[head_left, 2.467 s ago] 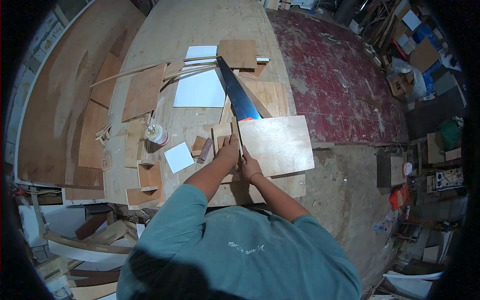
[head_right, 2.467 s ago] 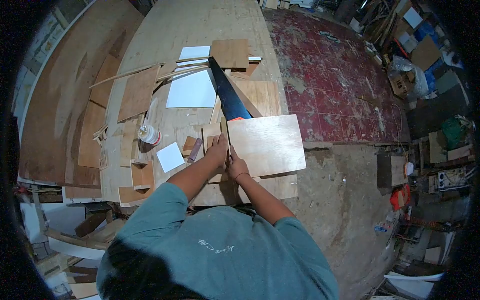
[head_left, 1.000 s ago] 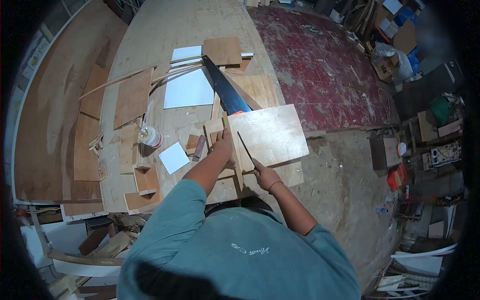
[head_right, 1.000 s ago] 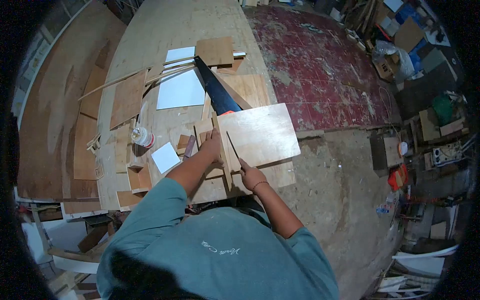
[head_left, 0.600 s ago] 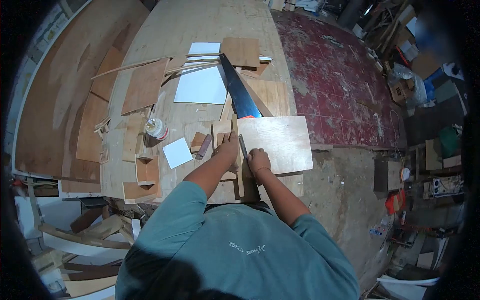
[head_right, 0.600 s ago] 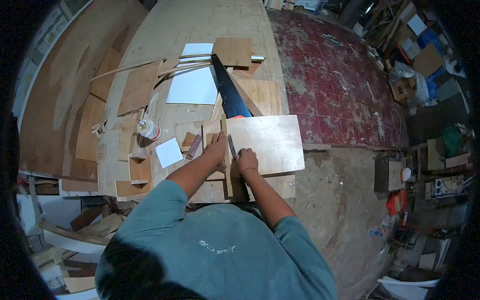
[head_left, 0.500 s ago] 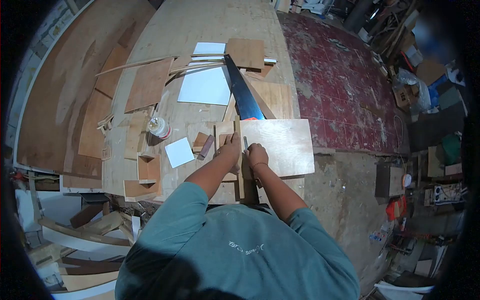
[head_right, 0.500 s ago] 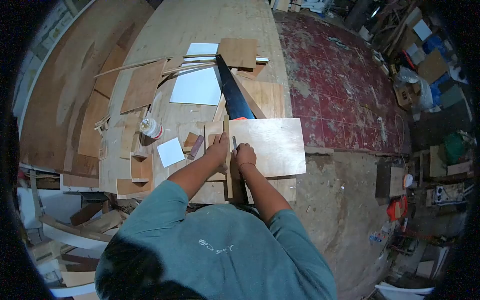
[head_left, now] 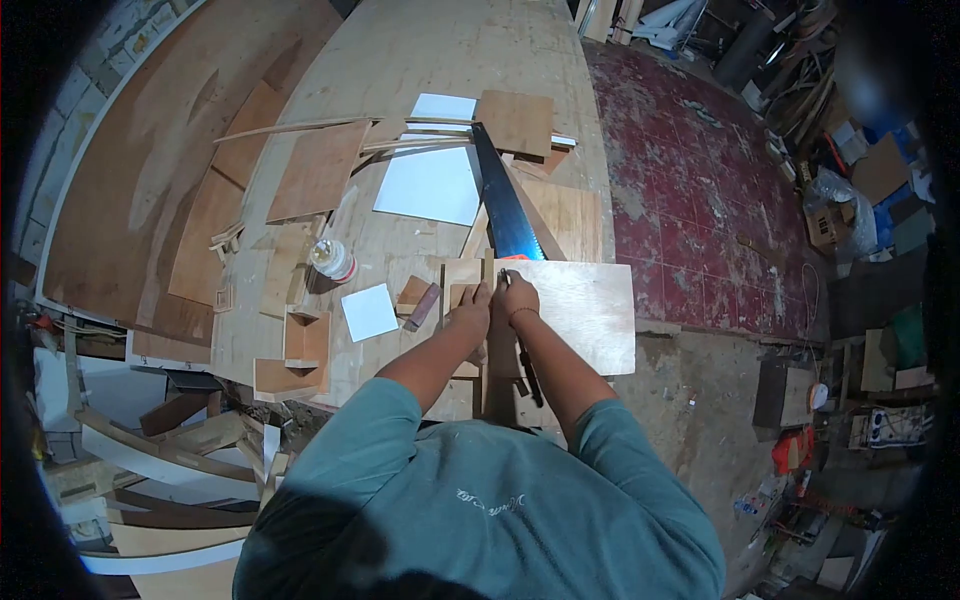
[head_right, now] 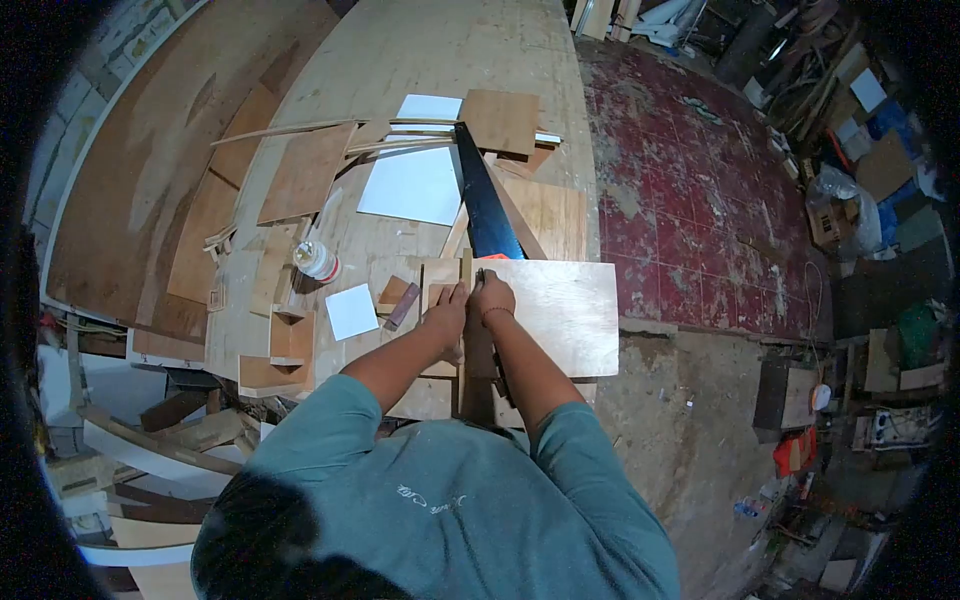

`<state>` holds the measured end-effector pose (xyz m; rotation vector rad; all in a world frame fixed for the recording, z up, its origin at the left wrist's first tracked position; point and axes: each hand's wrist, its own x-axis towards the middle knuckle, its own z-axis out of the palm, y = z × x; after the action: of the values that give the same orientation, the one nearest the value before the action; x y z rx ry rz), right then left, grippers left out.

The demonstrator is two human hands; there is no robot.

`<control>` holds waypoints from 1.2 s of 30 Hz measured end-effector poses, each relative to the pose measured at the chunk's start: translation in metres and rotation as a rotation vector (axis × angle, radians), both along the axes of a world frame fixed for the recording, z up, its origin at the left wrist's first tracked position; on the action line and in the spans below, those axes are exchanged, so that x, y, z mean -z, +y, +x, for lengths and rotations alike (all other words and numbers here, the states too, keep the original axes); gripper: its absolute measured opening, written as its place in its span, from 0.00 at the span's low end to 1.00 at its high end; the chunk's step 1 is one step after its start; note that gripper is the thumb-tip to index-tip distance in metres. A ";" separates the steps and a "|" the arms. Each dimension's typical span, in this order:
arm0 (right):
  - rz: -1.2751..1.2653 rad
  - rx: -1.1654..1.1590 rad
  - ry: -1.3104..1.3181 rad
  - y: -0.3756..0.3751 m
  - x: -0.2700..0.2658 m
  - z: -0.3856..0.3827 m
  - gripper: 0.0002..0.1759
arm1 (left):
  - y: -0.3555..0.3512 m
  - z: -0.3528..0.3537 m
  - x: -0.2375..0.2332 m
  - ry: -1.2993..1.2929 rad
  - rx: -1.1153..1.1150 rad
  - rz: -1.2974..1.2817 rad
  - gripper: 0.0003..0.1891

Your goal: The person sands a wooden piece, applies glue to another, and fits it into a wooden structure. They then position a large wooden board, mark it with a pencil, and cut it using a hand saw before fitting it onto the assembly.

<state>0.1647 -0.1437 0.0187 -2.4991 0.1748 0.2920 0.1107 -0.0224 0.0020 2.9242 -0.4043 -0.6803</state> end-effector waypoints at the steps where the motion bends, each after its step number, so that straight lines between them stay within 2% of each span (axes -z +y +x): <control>1: 0.005 -0.030 0.002 0.002 -0.009 0.004 0.19 | 0.001 0.003 0.026 -0.012 -0.041 -0.020 0.40; 2: 0.007 -0.033 0.001 0.005 -0.010 0.009 0.19 | 0.003 0.005 0.039 -0.026 -0.080 -0.041 0.39; 3: 0.021 -0.053 -0.010 0.007 -0.010 0.014 0.19 | 0.001 0.006 0.018 -0.028 -0.083 -0.040 0.39; 5: 0.034 -0.076 -0.024 0.010 -0.010 0.023 0.19 | -0.005 0.005 -0.048 0.169 0.119 0.179 0.50; 6: 0.015 -0.107 0.005 0.012 -0.010 0.026 0.19 | -0.003 0.005 -0.036 0.167 0.118 0.178 0.50; 8: -0.006 -0.139 0.032 0.016 -0.010 0.029 0.19 | 0.000 0.006 0.016 0.075 -0.009 0.062 0.38; 11: 0.016 -0.097 0.048 0.022 -0.006 0.031 0.19 | 0.002 0.009 0.059 0.026 0.026 0.104 0.34; 12: -0.018 -0.105 0.066 0.023 -0.002 0.032 0.18 | 0.001 0.009 0.042 0.024 0.027 0.102 0.34; 14: -0.055 -0.112 0.081 0.025 -0.001 0.035 0.17 | -0.001 0.007 -0.018 0.306 -0.290 -0.053 0.42; 17: -0.104 -0.116 0.162 0.029 -0.003 0.034 0.16 | -0.003 0.007 -0.031 0.309 -0.172 0.050 0.44; 18: -0.137 -0.147 0.140 0.030 -0.002 0.035 0.16 | -0.002 0.010 -0.022 0.309 -0.169 0.048 0.44; 20: -0.170 -0.175 0.130 0.029 0.001 0.029 0.16 | 0.000 0.008 0.008 0.275 -0.286 0.011 0.38; 21: -0.181 -0.206 0.135 0.028 0.002 0.027 0.16 | 0.000 0.007 0.006 0.281 -0.280 0.012 0.38; 23: -0.197 -0.227 0.144 0.025 -0.003 0.017 0.16 | -0.002 0.011 -0.008 0.291 -0.010 0.177 0.40; 24: -0.187 -0.230 0.149 0.025 -0.006 0.010 0.15 | -0.004 0.010 -0.003 0.294 0.000 0.173 0.40; 26: -0.180 -0.223 0.159 0.022 -0.013 -0.004 0.15 | -0.003 0.006 0.007 0.055 0.032 0.159 0.48; 27: -0.179 -0.251 0.167 0.019 -0.010 -0.009 0.15 | -0.004 0.009 0.029 0.117 -0.213 -0.034 0.46; 29: -0.175 -0.267 0.174 0.015 -0.006 -0.020 0.15 | -0.004 0.004 -0.017 0.154 -0.158 -0.032 0.48; 31: -0.112 -0.296 0.115 0.007 -0.005 -0.041 0.14 | -0.007 0.000 -0.089 0.293 -0.120 -0.021 0.53; 32: -0.114 -0.287 0.121 0.004 -0.004 -0.050 0.14 | -0.007 0.002 -0.073 0.299 -0.110 -0.023 0.53; 33: -0.107 -0.302 0.154 0.003 -0.002 -0.060 0.15 | -0.005 0.004 -0.042 0.189 -0.107 -0.052 0.53; 34: -0.099 -0.319 0.186 0.003 -0.008 -0.070 0.17 | -0.005 0.001 -0.046 0.080 -0.107 -0.081 0.54; 35: -0.095 -0.348 0.213 -0.001 -0.014 -0.084 0.19 | -0.005 0.005 -0.050 0.159 0.081 0.114 0.56; 36: -0.094 -0.345 0.220 -0.001 -0.014 -0.097 0.19 | -0.005 0.006 -0.035 0.166 0.084 0.114 0.56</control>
<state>0.0681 -0.1449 0.0330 -2.5793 -0.1615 0.7167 0.1171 -0.0271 0.0365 2.9390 -0.4878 -0.9798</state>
